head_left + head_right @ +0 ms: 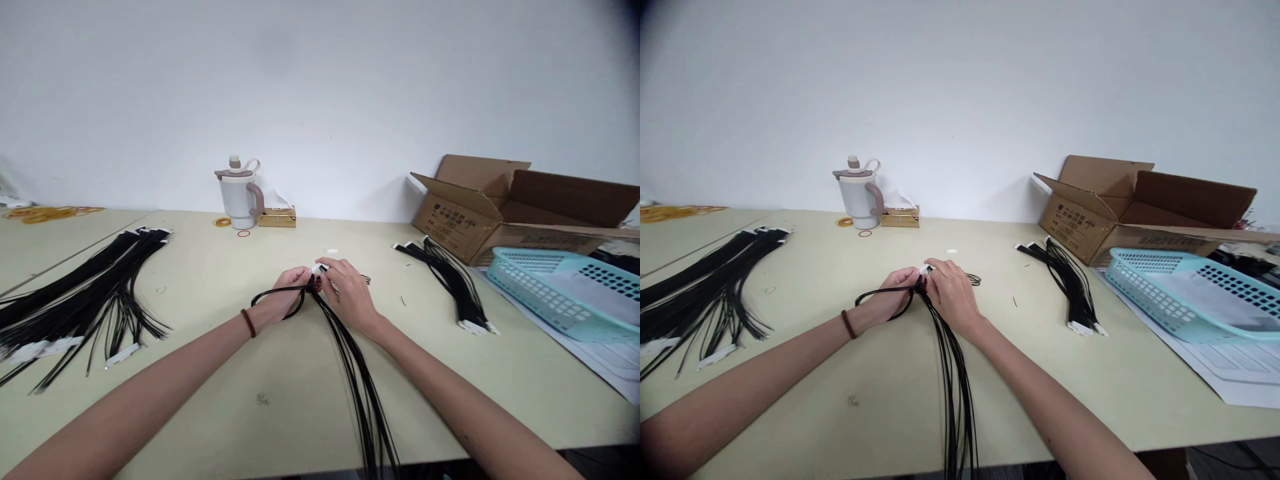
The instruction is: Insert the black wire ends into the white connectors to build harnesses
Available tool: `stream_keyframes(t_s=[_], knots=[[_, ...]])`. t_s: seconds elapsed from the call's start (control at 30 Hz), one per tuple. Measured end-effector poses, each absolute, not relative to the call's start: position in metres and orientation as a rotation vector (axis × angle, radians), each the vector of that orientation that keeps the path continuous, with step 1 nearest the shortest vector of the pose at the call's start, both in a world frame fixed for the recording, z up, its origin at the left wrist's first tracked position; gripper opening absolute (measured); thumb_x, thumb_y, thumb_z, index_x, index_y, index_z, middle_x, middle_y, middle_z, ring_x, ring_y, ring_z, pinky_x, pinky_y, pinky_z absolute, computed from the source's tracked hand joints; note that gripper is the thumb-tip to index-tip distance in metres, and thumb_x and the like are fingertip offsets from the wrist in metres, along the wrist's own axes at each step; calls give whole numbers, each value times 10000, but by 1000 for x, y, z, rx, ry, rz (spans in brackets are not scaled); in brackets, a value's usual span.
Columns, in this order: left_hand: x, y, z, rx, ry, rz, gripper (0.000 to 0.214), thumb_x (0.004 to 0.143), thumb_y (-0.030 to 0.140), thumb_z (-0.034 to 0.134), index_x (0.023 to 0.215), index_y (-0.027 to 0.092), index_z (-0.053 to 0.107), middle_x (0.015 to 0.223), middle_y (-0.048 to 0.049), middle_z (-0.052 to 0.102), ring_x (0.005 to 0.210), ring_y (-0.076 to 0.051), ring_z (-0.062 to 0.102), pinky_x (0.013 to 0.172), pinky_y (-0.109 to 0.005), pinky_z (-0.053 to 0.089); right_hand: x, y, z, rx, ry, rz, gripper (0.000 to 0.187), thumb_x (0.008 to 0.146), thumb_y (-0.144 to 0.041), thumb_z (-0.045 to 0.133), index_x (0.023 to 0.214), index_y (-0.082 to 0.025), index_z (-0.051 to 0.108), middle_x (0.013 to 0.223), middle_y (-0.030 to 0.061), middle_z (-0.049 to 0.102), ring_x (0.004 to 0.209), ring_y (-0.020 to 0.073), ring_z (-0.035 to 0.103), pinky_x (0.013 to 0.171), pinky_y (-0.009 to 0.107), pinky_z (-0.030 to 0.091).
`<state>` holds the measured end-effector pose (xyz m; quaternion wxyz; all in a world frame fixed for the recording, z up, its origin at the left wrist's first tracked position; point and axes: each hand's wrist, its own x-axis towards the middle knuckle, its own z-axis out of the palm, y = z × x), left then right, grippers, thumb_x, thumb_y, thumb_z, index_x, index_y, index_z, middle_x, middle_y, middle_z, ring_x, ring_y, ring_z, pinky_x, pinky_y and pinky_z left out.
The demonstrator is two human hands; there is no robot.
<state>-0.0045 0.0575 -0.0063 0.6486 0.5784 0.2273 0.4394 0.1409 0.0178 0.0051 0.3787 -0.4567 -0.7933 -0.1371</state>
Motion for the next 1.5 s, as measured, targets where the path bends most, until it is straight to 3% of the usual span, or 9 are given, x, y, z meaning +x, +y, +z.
stream_keyframes(t_s=[0.2,0.33,0.47,0.7,0.97,1.1,1.23,1.37,1.5], knots=[[-5,57,-6,1266,500,979,264,738,389,613,668,135,590,663,-12,558,642,-115,476,662,-242,372,142,19,5,-1166,-2063,-394,219,884,-172,379,723,-195,526,1106,40,605,789,165,498,702,321,428],[-4,59,-8,1138,463,970,198,758,312,610,687,127,611,690,-26,607,669,-128,538,717,-255,404,146,21,7,-1150,-2094,-427,216,890,-187,393,734,-194,542,1137,36,599,918,183,513,753,328,436],[-7,62,-6,1001,514,971,149,802,249,550,737,131,614,715,-46,650,706,-156,605,803,-302,434,159,25,11,-1142,-2109,-636,123,873,-246,467,916,-192,569,1224,65,546,1066,226,478,834,366,423],[-13,64,4,844,605,917,165,838,198,479,735,142,595,866,-91,694,809,-170,646,906,-322,418,199,37,14,-1066,-2094,-922,308,866,-260,486,1164,-193,456,1223,128,526,1065,235,494,849,381,405],[-17,64,2,900,565,839,51,793,197,552,770,153,560,970,-108,682,816,-228,664,849,-377,437,224,47,9,-1087,-1988,-1008,219,886,-214,447,1104,-226,468,1087,93,588,952,194,527,809,359,409],[-16,65,2,853,571,858,68,804,194,536,765,148,565,944,-103,682,825,-197,650,863,-357,433,219,42,12,-1027,-1972,-1095,242,874,-165,469,1103,-240,498,1097,87,593,1049,201,498,901,413,386],[-14,65,1,799,525,855,117,823,183,498,739,153,574,841,-61,681,835,-176,619,856,-321,416,194,27,16,-800,-2078,-1136,335,879,-133,462,1151,-327,495,1203,17,561,1115,167,477,994,442,335],[-13,64,1,799,482,846,131,808,138,498,715,156,589,691,-14,625,729,-137,568,754,-272,406,170,19,15,-574,-2272,-972,291,887,-115,440,1127,-262,516,1093,16,618,1046,133,529,944,371,417],[-14,62,1,805,466,798,100,778,146,543,689,148,589,666,-2,576,645,-110,504,654,-245,379,162,23,6,-603,-2343,-836,260,908,-95,372,1051,-225,546,941,12,648,949,120,569,844,331,460]])
